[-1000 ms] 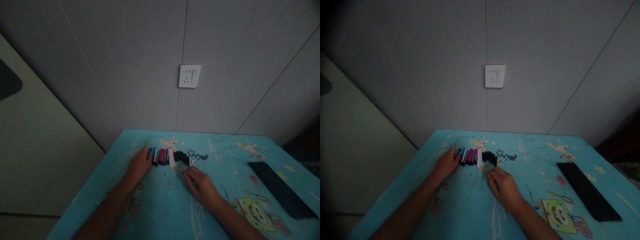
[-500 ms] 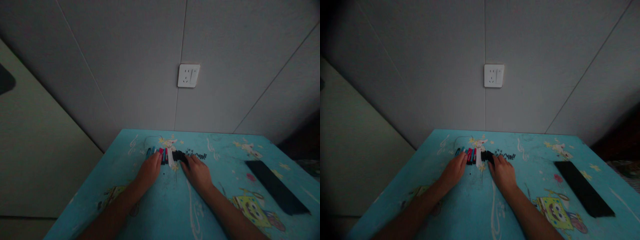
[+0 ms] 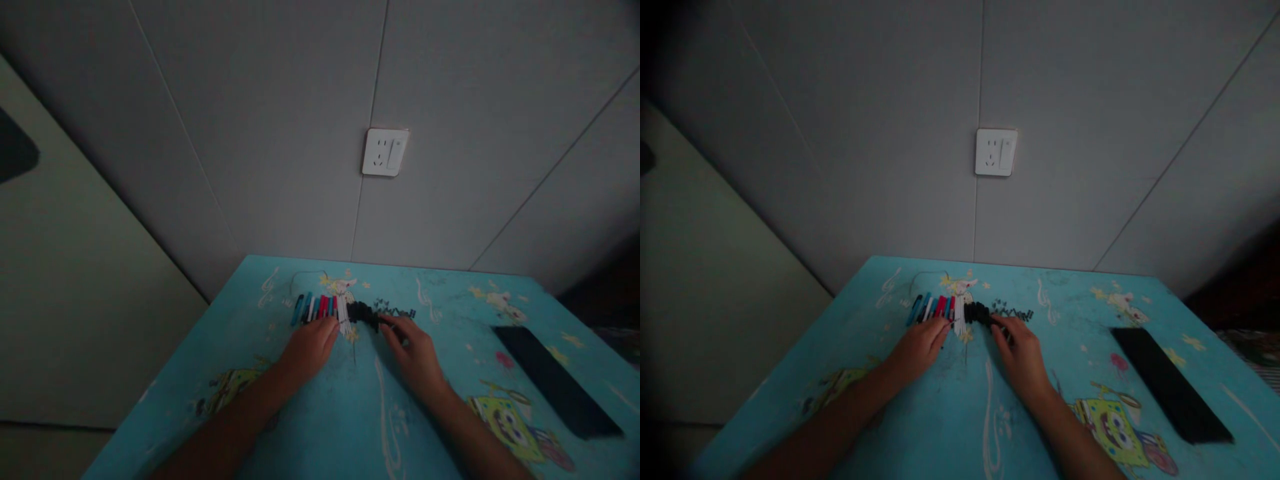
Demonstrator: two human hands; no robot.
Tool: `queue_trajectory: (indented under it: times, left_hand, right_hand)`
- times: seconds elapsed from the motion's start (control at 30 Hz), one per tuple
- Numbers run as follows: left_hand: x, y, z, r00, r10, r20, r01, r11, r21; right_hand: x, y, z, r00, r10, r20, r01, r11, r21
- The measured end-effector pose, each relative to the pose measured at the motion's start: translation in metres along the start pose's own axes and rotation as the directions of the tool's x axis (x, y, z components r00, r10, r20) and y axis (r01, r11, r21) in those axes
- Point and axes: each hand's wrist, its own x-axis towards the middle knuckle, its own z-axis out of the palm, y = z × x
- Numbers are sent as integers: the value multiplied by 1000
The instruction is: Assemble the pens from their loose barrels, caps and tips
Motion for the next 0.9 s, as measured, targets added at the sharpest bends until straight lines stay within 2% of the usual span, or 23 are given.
queue_trajectory:
  times: [0.1, 0.23, 0.67, 0.9]
  left_hand:
    - [-1, 0, 1, 999, 26, 21, -27, 999, 23]
    - [-2, 0, 2, 999, 41, 34, -42, 998, 42]
    - [-3, 0, 4, 994, 64, 91, -74, 992, 106]
    - [-4, 4, 2, 991, 94, 99, -104, 989, 109]
  right_hand:
    - [-4, -5, -4, 1000, 4, 12, -5, 995, 95]
    - [-5, -13, -4, 997, -47, 54, 39, 989, 140]
    - [-5, -10, -2, 987, -141, 74, 133, 986, 97]
    - [-6, -10, 1, 986, -147, 81, 141, 987, 78]
